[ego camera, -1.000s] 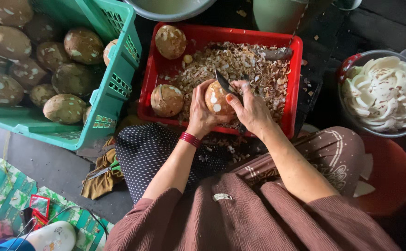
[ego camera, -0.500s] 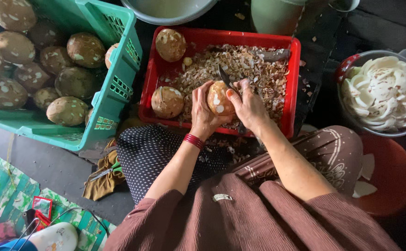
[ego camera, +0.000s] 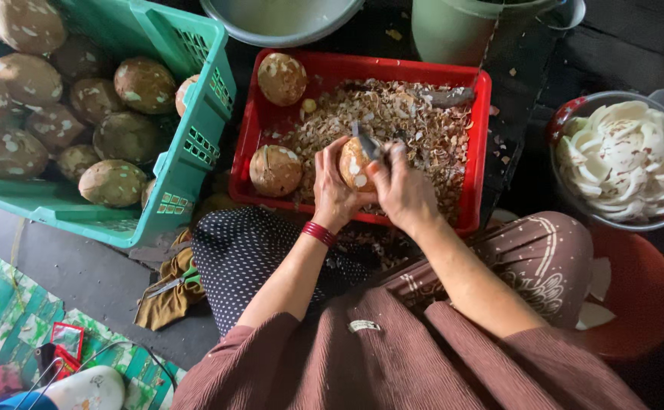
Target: The person sits on the floor and uses a knife to peel the skin off a round brown fruit. After peeling, the person rinses the fruit in a bowl of water and places it in a container. The person then picks up another fruit and begins peeling it.
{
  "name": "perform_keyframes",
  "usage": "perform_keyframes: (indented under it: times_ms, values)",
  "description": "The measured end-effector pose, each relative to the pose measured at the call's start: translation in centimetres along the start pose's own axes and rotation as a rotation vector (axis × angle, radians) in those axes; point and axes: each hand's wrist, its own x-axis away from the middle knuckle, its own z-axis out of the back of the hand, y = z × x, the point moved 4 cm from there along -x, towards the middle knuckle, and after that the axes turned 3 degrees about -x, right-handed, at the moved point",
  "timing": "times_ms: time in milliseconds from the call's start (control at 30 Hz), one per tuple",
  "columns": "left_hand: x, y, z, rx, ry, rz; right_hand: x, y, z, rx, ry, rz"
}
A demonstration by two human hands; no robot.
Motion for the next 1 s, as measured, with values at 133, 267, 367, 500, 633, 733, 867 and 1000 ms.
perform_keyframes:
  times_ms: [133,267,367,500,633,733,867,1000]
  values:
    - [0.5,0.8,0.2,-0.065,0.016,-0.097,-1.1,2.5,0.4,-0.408,-0.112,-0.370]
    - [0.7,1.3,0.6,-0.138,0.028,-0.342,-0.7,2.0,1.7,-0.630,-0.078,-0.266]
    - [0.1,0.3,1.2,-0.006,0.081,-0.223,-0.1,1.2,1.8,-0.643,-0.231,-0.393]
    - [-0.3,-0.8,0.6,0.122,-0.045,-0.012,0.2,-0.7,3.0,-0.558,-0.237,-0.369]
    - [-0.8,-0.7,0.7,0.125,-0.061,-0.083,1.3,-3.7,3.7,-0.170,-0.189,0.010]
    - [-0.8,-0.5,0.8,0.128,-0.064,-0.122,2.3,-5.0,3.2,0.120,-0.131,0.157]
    - [-0.5,-0.5,0.6,0.148,-0.058,-0.077,2.6,-4.9,2.5,0.331,-0.077,0.145]
    - [-0.2,-0.5,0.3,0.048,-0.059,-0.091,2.2,-4.4,2.1,0.327,-0.043,0.154]
